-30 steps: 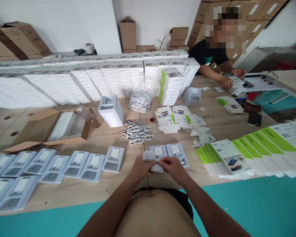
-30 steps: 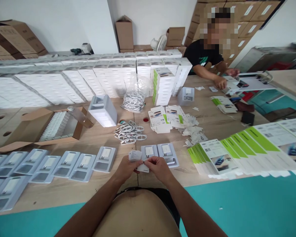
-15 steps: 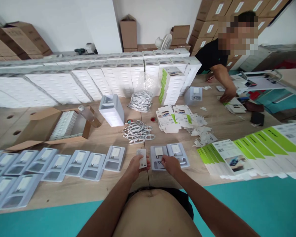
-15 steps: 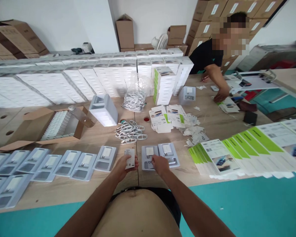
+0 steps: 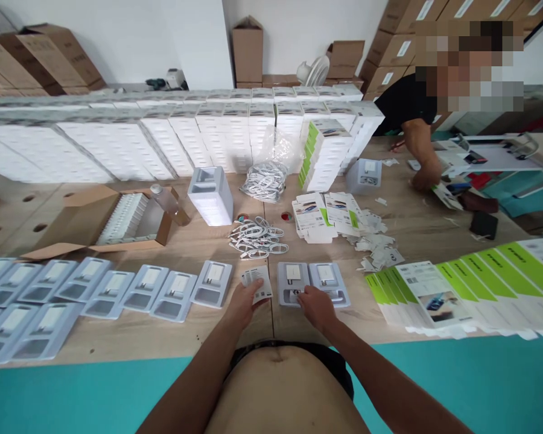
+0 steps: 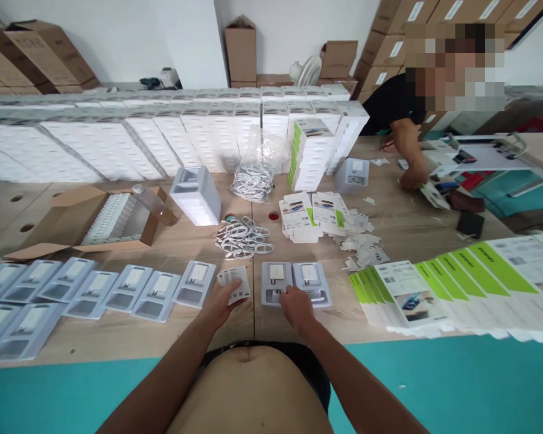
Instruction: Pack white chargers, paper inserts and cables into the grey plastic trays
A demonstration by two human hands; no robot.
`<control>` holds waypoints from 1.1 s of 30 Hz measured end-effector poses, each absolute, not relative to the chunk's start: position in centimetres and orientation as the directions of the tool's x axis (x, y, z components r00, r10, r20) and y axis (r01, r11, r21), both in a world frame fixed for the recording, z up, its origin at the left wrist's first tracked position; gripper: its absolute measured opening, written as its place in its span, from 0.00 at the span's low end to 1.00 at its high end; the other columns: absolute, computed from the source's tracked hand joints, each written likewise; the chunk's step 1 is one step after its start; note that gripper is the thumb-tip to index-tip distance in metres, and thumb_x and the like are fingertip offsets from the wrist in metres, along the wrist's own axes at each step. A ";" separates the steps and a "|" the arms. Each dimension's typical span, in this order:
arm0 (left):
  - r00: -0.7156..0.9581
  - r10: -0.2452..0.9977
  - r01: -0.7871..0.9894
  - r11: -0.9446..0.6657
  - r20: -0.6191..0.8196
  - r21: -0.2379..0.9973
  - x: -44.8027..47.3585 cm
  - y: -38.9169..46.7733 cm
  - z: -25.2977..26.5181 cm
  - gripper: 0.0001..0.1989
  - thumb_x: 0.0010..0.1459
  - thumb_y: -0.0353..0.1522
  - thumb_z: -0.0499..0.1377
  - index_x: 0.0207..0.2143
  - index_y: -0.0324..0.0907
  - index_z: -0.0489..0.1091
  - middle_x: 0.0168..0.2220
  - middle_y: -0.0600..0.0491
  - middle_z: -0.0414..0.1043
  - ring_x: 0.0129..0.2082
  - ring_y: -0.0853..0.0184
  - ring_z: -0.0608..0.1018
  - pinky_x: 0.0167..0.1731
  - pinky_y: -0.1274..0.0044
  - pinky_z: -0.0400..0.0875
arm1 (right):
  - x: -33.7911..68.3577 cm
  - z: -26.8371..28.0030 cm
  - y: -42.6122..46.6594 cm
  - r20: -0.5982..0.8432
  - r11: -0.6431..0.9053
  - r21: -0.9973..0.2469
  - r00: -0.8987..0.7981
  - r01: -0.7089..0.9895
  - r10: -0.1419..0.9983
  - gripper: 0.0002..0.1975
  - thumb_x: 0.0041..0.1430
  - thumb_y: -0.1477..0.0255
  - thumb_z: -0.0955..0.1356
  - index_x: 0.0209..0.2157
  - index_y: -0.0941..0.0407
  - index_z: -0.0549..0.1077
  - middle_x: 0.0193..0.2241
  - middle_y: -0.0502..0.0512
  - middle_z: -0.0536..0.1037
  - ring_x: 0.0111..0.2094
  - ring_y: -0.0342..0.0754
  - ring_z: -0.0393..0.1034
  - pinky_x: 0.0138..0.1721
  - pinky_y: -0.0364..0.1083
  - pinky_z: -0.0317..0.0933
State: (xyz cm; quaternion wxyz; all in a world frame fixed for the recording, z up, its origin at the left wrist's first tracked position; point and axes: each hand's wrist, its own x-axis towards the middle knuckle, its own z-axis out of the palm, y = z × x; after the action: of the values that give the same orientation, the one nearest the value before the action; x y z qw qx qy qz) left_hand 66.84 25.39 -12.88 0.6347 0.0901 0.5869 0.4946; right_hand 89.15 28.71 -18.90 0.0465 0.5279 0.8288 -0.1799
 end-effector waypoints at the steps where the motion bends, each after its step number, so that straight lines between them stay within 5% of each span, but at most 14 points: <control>1: -0.182 0.736 -0.523 0.489 -0.652 0.698 66.9 25.3 -12.8 0.15 0.49 0.34 0.66 0.39 0.43 0.69 0.36 0.52 0.76 0.33 0.66 0.78 0.29 0.73 0.78 | 89.3 -18.7 28.6 -0.263 0.375 -0.267 -0.441 0.888 0.858 0.13 0.64 0.71 0.62 0.29 0.56 0.77 0.35 0.59 0.76 0.40 0.51 0.70 0.39 0.46 0.58; 5: -0.165 0.746 -0.515 0.492 -0.645 0.702 67.3 24.8 -12.4 0.18 0.46 0.35 0.68 0.40 0.42 0.70 0.37 0.51 0.77 0.32 0.65 0.78 0.28 0.73 0.77 | 89.0 -16.9 28.6 -0.222 0.314 -0.345 -0.402 0.885 0.888 0.17 0.67 0.67 0.59 0.31 0.56 0.76 0.35 0.58 0.76 0.39 0.50 0.70 0.39 0.46 0.59; 7: -0.128 0.757 -0.499 0.509 -0.641 0.701 67.7 24.5 -12.1 0.19 0.45 0.36 0.69 0.40 0.41 0.72 0.37 0.49 0.77 0.32 0.64 0.79 0.28 0.73 0.77 | 88.2 -15.6 28.7 -0.218 0.196 -0.539 -0.361 0.819 0.907 0.17 0.67 0.62 0.59 0.36 0.55 0.75 0.34 0.55 0.76 0.37 0.48 0.70 0.37 0.45 0.60; 9: -0.076 0.775 -0.474 0.525 -0.628 0.706 68.2 24.2 -11.6 0.20 0.45 0.36 0.69 0.41 0.40 0.73 0.37 0.47 0.78 0.33 0.63 0.79 0.28 0.73 0.76 | 87.1 -14.3 28.7 -0.268 -0.010 -0.813 -0.359 0.583 0.894 0.16 0.62 0.57 0.63 0.40 0.55 0.73 0.30 0.52 0.75 0.32 0.47 0.70 0.34 0.44 0.62; 11: -0.026 0.796 -0.449 0.532 -0.605 0.718 68.5 24.0 -11.2 0.21 0.46 0.37 0.69 0.43 0.39 0.74 0.38 0.46 0.78 0.33 0.62 0.79 0.28 0.74 0.76 | 85.8 -13.3 28.6 -0.311 -0.212 -0.941 -0.428 0.263 0.849 0.19 0.55 0.58 0.69 0.43 0.55 0.71 0.25 0.48 0.73 0.27 0.45 0.67 0.31 0.43 0.61; 16: 0.009 0.800 -0.426 0.546 -0.600 0.721 68.4 23.5 -10.2 0.19 0.46 0.35 0.68 0.41 0.38 0.74 0.36 0.46 0.79 0.33 0.63 0.79 0.27 0.75 0.77 | 84.4 -12.4 27.8 -0.304 -0.338 -0.941 -0.441 0.002 0.844 0.12 0.54 0.64 0.68 0.39 0.54 0.73 0.24 0.46 0.71 0.22 0.41 0.61 0.24 0.42 0.55; 19: -0.010 0.789 -0.453 0.544 -0.614 0.707 68.1 23.4 -9.8 0.16 0.46 0.34 0.67 0.38 0.36 0.73 0.33 0.47 0.78 0.30 0.64 0.79 0.24 0.76 0.76 | 85.1 -12.2 27.4 -0.127 -0.089 -0.990 -0.412 0.111 0.902 0.09 0.58 0.69 0.65 0.37 0.54 0.77 0.28 0.50 0.73 0.29 0.44 0.66 0.31 0.44 0.59; 24: 0.001 0.801 -0.444 0.536 -0.598 0.718 68.0 23.3 -9.0 0.19 0.50 0.41 0.65 0.39 0.37 0.73 0.33 0.47 0.78 0.28 0.65 0.79 0.25 0.75 0.76 | 86.0 -11.3 27.2 0.144 0.319 -0.909 -0.518 0.267 0.843 0.17 0.62 0.74 0.60 0.44 0.51 0.78 0.33 0.55 0.72 0.35 0.46 0.67 0.37 0.46 0.61; 26: -0.012 0.823 -0.390 0.519 -0.568 0.761 68.1 23.2 -8.8 0.19 0.46 0.38 0.69 0.38 0.37 0.75 0.34 0.47 0.78 0.28 0.66 0.79 0.26 0.76 0.76 | 86.0 -11.0 27.3 0.092 0.260 -0.923 -0.495 0.283 0.864 0.17 0.61 0.72 0.60 0.44 0.51 0.78 0.33 0.55 0.72 0.35 0.47 0.67 0.38 0.46 0.62; 29: -0.065 0.844 -0.326 0.487 -0.533 0.810 68.2 23.2 -8.7 0.18 0.42 0.36 0.71 0.35 0.37 0.76 0.31 0.50 0.78 0.27 0.66 0.78 0.26 0.76 0.76 | 85.8 -10.8 27.5 -0.169 -0.082 -0.972 -0.408 0.221 0.897 0.17 0.62 0.66 0.60 0.46 0.55 0.76 0.26 0.52 0.72 0.28 0.45 0.66 0.30 0.44 0.61; 33: -0.083 0.860 -0.262 0.468 -0.503 0.844 68.7 23.3 -8.6 0.15 0.42 0.36 0.71 0.32 0.36 0.76 0.28 0.50 0.78 0.25 0.66 0.77 0.23 0.77 0.75 | 85.7 -10.7 27.7 -0.356 -0.321 -0.934 -0.429 0.155 0.830 0.17 0.55 0.57 0.68 0.35 0.57 0.76 0.21 0.49 0.72 0.21 0.42 0.61 0.22 0.42 0.55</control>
State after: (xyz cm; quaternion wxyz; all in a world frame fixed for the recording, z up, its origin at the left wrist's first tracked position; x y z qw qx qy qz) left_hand 68.67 23.27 -8.61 0.6269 0.2563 0.5840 0.4475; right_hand 85.67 27.66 -10.66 -0.2546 0.4697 0.5242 -0.6631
